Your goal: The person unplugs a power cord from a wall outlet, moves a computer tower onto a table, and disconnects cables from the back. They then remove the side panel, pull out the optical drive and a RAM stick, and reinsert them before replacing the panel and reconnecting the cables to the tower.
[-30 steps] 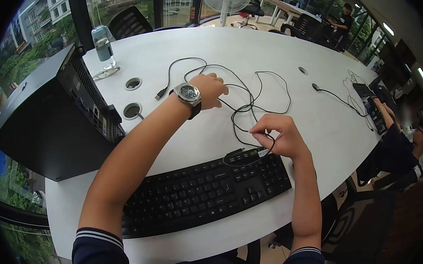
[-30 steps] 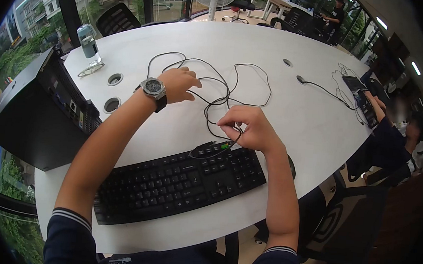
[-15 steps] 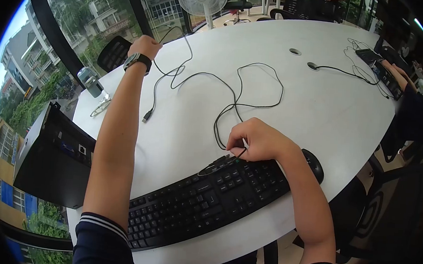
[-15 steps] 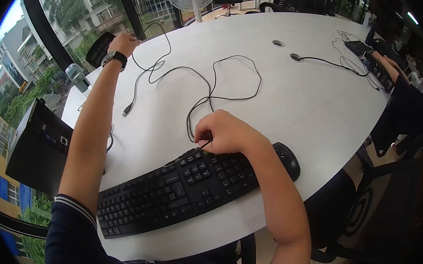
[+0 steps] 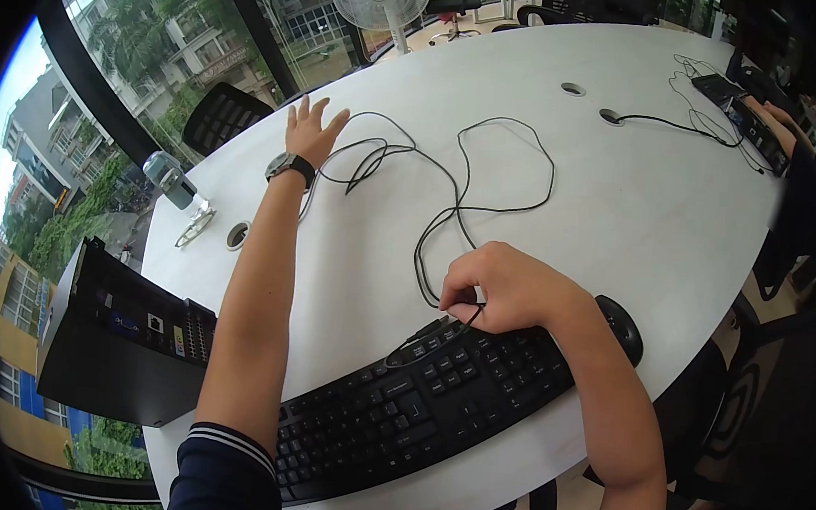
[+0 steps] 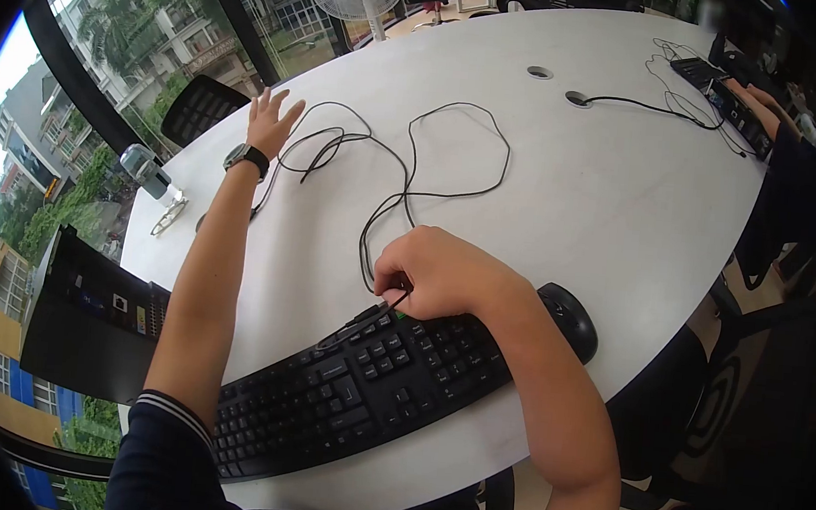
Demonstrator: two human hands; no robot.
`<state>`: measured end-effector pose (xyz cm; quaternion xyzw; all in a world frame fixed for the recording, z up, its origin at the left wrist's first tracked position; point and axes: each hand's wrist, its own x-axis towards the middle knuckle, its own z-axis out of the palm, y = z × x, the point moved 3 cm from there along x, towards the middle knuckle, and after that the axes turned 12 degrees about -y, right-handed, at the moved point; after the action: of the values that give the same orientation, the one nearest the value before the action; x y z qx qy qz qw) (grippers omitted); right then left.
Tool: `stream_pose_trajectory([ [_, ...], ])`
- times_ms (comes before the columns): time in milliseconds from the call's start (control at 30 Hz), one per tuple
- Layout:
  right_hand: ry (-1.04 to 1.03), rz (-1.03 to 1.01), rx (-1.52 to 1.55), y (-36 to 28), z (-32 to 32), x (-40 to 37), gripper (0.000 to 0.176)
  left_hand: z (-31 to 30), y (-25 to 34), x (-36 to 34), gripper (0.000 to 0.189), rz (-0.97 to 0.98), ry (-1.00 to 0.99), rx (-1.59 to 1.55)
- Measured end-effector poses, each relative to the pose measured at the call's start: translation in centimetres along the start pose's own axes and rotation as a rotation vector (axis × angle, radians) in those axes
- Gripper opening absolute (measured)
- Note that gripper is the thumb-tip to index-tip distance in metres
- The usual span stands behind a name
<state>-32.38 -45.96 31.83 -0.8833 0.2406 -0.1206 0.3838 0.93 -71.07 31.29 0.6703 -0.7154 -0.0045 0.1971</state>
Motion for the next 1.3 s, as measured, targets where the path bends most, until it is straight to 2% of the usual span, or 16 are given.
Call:
stream_pose_trajectory([
  [33, 0.001, -0.001, -0.008, 0.0, -0.1, 0.0, 0.007, 0.6, -0.1, 0.7, 0.083, 0.097, -0.125, -0.055],
  [167, -0.036, 0.023, -0.011, 0.0, 0.2, 0.3, 0.010, -0.5, 4.8, -2.5, 0.089, 0.309, -0.310, -0.277],
  [300, 0.068, -0.100, -0.109, -0.5, 0.5, 0.6, 0.019, 2.6, 4.2, -5.3, 0.102, 0.171, -0.510, 0.230],
  [333, 0.069, -0.146, -0.132, -0.3, 0.8, 0.7, 0.022, 3.2, 3.9, -5.6, 0.101, 0.101, -0.504, 0.243],
  [400, 0.069, -0.238, -0.175, -0.5, 1.0, 1.0, 0.028, 2.9, 3.5, -5.5, 0.100, 0.108, -0.456, 0.134],
  [500, 0.135, -0.215, -0.116, -1.0, 1.0, 1.0, 0.041, 0.6, 4.8, -6.4, 0.081, 0.318, -0.271, 0.238],
  [600, 0.162, -0.113, -0.147, -0.4, 0.5, 0.9, 0.048, -1.9, 8.7, -7.1, 0.054, 0.444, -0.146, -0.039],
  [633, 0.155, -0.069, -0.172, -0.1, 0.3, 1.0, 0.051, -2.2, 10.5, -7.8, 0.034, 0.531, -0.134, -0.145],
  [700, 0.116, -0.088, -0.189, 0.2, 0.9, 1.2, 0.050, -1.6, 14.3, -9.4, 0.043, 0.515, -0.539, -0.219],
  [767, 0.123, -0.080, -0.181, 0.4, 1.3, 1.4, 0.047, 0.3, 16.7, -11.4, 0.048, 0.517, -0.651, 0.021],
  [800, 0.149, -0.061, -0.160, 0.5, 1.4, 1.5, 0.043, 0.5, 17.6, -12.1, 0.048, 0.472, -0.691, 0.151],
  [933, 0.313, 0.096, -0.242, 1.4, 0.0, 0.8, 0.026, 2.0, 17.8, -11.1, 0.045, 0.543, -0.734, 0.070],
  [1033, 0.340, 0.106, -0.409, 2.7, 0.0, 0.3, 0.021, 2.6, 17.2, -10.5, 0.040, 0.583, -0.772, -0.011],
  [1133, 0.356, 0.144, -0.470, 3.5, 0.0, 0.2, 0.020, 1.2, 16.9, -10.6, 0.037, 0.533, -0.686, 0.081],
  [1267, 0.336, 0.264, -0.438, 3.9, -0.2, 0.0, 0.019, -0.4, 17.0, -11.8, 0.024, 0.384, -0.892, -0.307],
  [1300, 0.344, 0.263, -0.428, 3.7, -0.1, 0.0, 0.019, -0.7, 17.6, -12.1, 0.030, 0.317, -0.933, -0.268],
])
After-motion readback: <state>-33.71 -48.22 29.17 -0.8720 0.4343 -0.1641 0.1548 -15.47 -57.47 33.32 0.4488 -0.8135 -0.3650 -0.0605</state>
